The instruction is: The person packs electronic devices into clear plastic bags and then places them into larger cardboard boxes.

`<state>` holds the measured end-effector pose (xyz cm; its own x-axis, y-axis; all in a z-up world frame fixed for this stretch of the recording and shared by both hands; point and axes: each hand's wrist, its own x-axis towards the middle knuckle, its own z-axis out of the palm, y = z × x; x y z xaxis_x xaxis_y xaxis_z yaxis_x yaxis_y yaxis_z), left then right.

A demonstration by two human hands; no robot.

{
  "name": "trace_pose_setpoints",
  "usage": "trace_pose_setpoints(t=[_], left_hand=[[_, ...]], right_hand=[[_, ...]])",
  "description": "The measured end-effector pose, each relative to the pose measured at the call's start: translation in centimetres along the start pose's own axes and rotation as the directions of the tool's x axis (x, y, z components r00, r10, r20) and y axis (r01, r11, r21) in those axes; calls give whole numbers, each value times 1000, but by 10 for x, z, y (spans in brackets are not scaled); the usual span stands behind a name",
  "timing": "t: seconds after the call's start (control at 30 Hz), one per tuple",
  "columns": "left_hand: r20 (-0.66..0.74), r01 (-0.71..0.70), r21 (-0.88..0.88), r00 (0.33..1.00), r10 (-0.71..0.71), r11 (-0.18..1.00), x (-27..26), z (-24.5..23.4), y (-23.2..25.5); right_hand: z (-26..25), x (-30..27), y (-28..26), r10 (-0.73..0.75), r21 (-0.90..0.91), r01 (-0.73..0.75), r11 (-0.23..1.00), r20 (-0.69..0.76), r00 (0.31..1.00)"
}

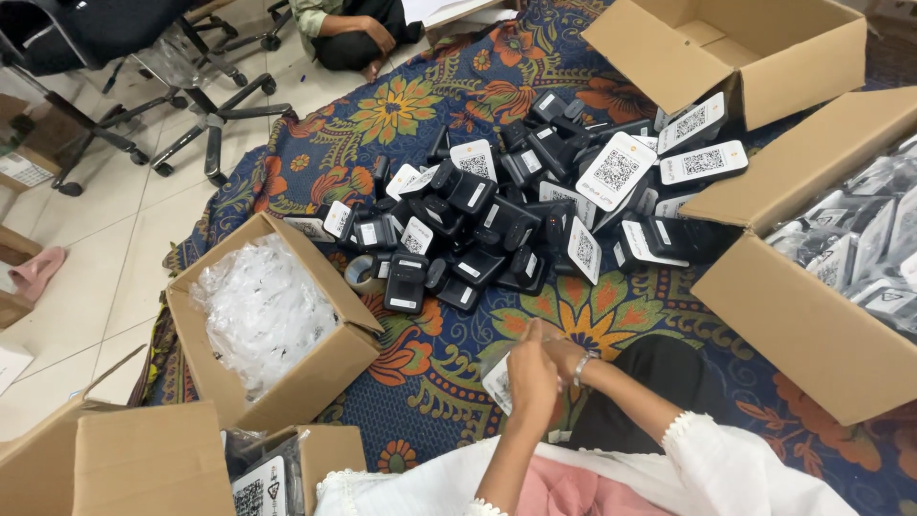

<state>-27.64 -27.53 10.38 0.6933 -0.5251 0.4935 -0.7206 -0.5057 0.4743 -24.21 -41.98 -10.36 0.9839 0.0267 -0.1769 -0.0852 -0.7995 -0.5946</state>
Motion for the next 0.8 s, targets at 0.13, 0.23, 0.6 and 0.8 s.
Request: trace_pose_setpoints(t=[0.13,0.23,0.6,0.8], left_hand=[[427,709,-239,690,-584,663,27,-46,1],[370,645,-283,756,-540,710,24,-42,-37],[524,-370,180,820,230,911,61,-91,-69],[734,-623,482,671,104,616,57,-50,-133]], right_hand=[[-48,6,-53,-33,-223,121,967,363,931],[-57,18,-48,-241,-110,291,951,331,913],[-190,-88,-153,-341,-211,404,890,281,897],[-188,-82,-131,-246,-461,313,831,200,948]])
